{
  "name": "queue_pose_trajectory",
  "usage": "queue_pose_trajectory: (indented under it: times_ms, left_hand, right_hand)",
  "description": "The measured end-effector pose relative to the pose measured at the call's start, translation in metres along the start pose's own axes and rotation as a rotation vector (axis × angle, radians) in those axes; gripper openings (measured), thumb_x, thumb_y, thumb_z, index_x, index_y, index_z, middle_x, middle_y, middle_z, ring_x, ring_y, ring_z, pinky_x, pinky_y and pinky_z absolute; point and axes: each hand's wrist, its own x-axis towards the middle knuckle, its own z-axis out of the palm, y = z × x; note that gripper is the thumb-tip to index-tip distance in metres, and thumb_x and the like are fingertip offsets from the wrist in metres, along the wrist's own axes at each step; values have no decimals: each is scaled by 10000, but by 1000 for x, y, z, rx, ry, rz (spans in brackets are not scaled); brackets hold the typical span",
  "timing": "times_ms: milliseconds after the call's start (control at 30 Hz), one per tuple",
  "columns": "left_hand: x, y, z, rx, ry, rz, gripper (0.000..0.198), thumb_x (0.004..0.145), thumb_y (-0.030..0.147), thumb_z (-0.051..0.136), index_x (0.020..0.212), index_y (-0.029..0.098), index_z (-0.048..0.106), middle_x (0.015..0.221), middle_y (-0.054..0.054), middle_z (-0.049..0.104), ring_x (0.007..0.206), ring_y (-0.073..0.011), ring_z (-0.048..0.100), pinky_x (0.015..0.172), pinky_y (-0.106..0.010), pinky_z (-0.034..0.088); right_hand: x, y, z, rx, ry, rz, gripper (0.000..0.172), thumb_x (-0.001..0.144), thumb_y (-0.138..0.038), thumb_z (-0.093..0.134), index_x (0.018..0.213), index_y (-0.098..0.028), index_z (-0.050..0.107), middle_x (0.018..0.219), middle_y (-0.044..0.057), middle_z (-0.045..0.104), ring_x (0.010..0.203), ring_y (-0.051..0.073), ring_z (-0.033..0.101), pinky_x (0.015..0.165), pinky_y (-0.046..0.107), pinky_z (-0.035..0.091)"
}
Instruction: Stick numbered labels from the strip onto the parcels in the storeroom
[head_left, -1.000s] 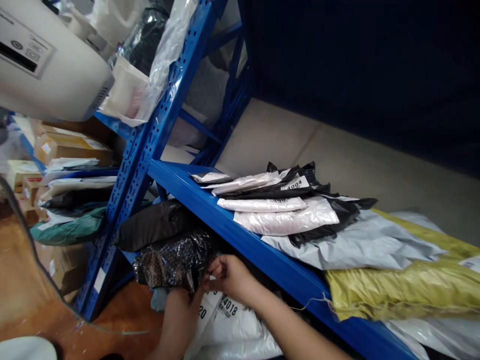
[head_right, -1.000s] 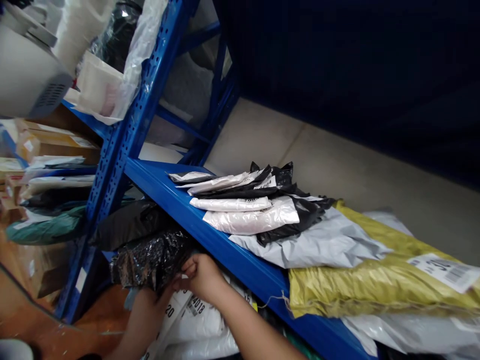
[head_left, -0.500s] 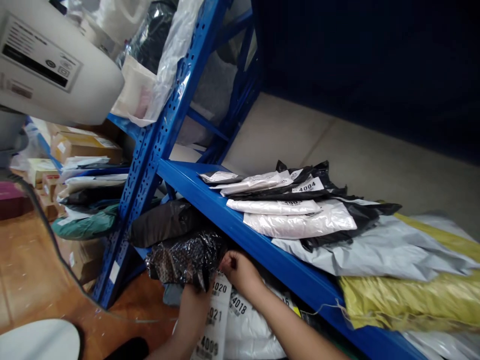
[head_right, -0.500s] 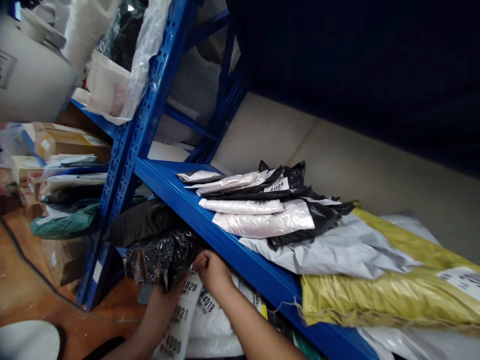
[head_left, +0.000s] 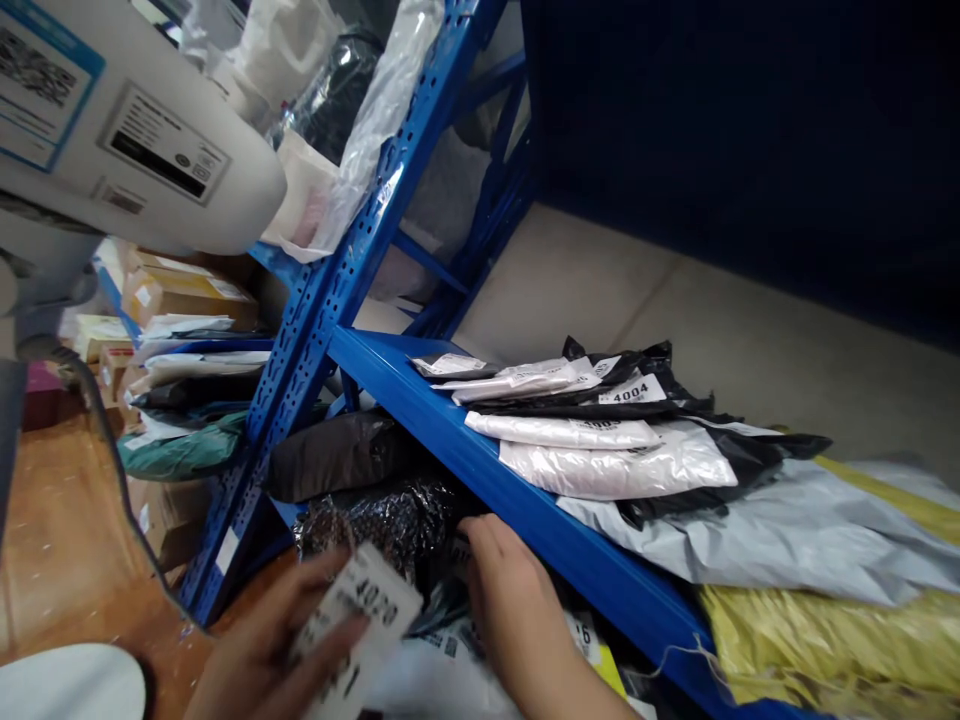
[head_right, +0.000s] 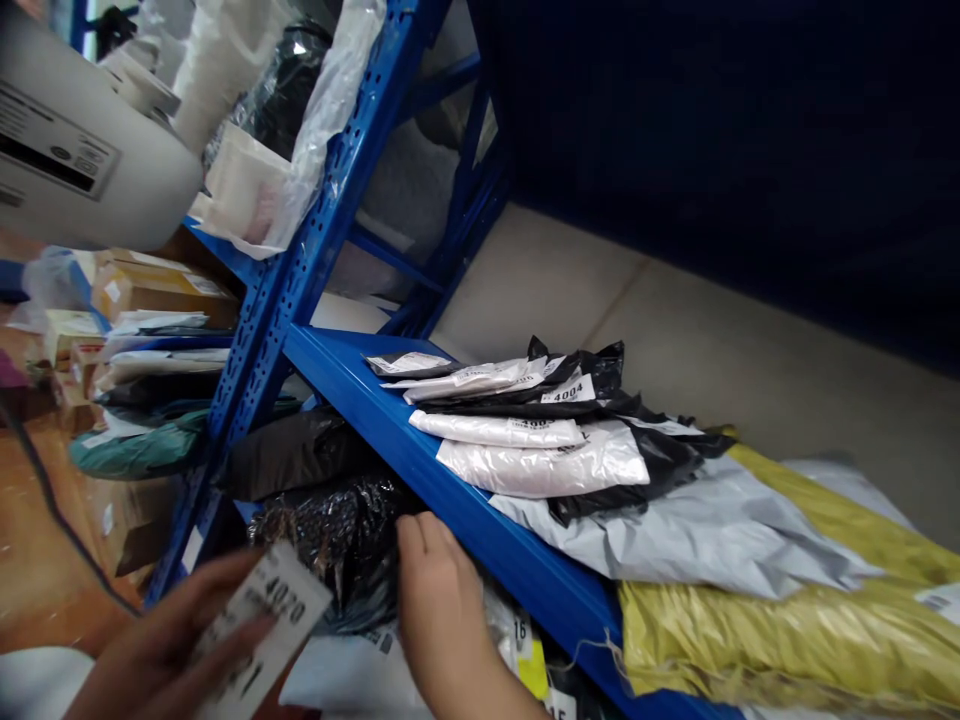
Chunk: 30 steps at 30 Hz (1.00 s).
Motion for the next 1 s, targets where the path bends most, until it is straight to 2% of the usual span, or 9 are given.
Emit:
queue_pose_trajectory:
  times_ms: [33, 100, 200, 367, 500, 600, 700, 867, 1000]
  left_hand:
    - [11, 8, -2, -73, 2, -30, 682, 499, 589, 752, 1103, 300, 621, 719, 1, 708, 717, -244, 653, 628, -297, 523]
    - [33, 18, 3, -173, -112, -65, 697, 526, 579, 747, 1124, 250, 607, 701, 0, 697, 691, -219, 645, 615, -285, 512]
    - [57, 20, 19, -258, -185, -96, 551, 565, 597, 709, 914, 173, 663, 585, 3, 639, 533, -159, 575, 489, -238, 431]
    - [62, 19, 25, -350, -224, -136, 501, 483, 510, 789, 824, 162, 674, 683, -20, 696, 643, -166, 618, 579, -235, 454]
    - [62, 22, 25, -316, -231, -114, 466, 494, 549, 768, 712, 149, 670, 598, -3, 659, 559, -128, 557, 525, -214, 396]
    - [66, 16, 32, -285, -169, -93, 476, 519, 591, 736, 667, 153, 624, 542, 22, 604, 498, -100, 489, 486, -206, 351]
    - [70, 9, 38, -242, -21, -62, 533, 531, 646, 695, 505, 175, 448, 414, 77, 411, 420, -61, 334, 427, -192, 245]
    - [75, 5, 36, -219, -201, -107, 477, 511, 594, 720, 616, 170, 528, 503, 42, 525, 488, -103, 457, 503, -221, 347]
    - [81, 3, 37, -12, -13, 23, 525, 533, 658, 641, 476, 194, 403, 426, 76, 346, 451, -70, 286, 458, -216, 212]
  right_hand:
    - [0, -5, -1, 108, 74, -83, 376, 781, -7, 443, 1067, -179, 616, 1013, 114, 681, 940, 244, 634, 819, 347, 512]
    - [5, -16, -2, 306, 176, -137, 335, 851, -121, 459, 1170, -142, 559, 1105, 131, 650, 1026, 241, 593, 891, 367, 490]
    - [23, -26, 1, 508, 120, 28, 201, 853, -208, 516, 997, -153, 646, 913, 93, 673, 863, 221, 612, 786, 347, 496]
    - [41, -34, 4, 704, 80, 184, 201, 808, -144, 499, 885, -180, 681, 808, 44, 663, 755, 164, 607, 714, 279, 452]
    - [43, -34, 6, 654, 31, 235, 60, 707, -147, 626, 661, -184, 636, 662, 3, 586, 642, 144, 548, 619, 257, 401]
    - [45, -31, 9, 673, -33, 286, 49, 714, -142, 633, 752, -173, 632, 625, -11, 580, 622, 141, 547, 622, 255, 399]
    - [45, -28, 12, 685, -62, 310, 124, 741, -197, 641, 858, -158, 630, 646, 3, 595, 648, 164, 568, 639, 271, 417]
    - [39, -32, 15, 425, 11, 277, 228, 746, -90, 600, 950, -191, 618, 912, 70, 632, 866, 230, 595, 766, 332, 440]
    - [38, -35, 15, 226, -36, 201, 148, 781, -93, 596, 836, -226, 630, 922, 44, 631, 877, 230, 593, 716, 313, 426]
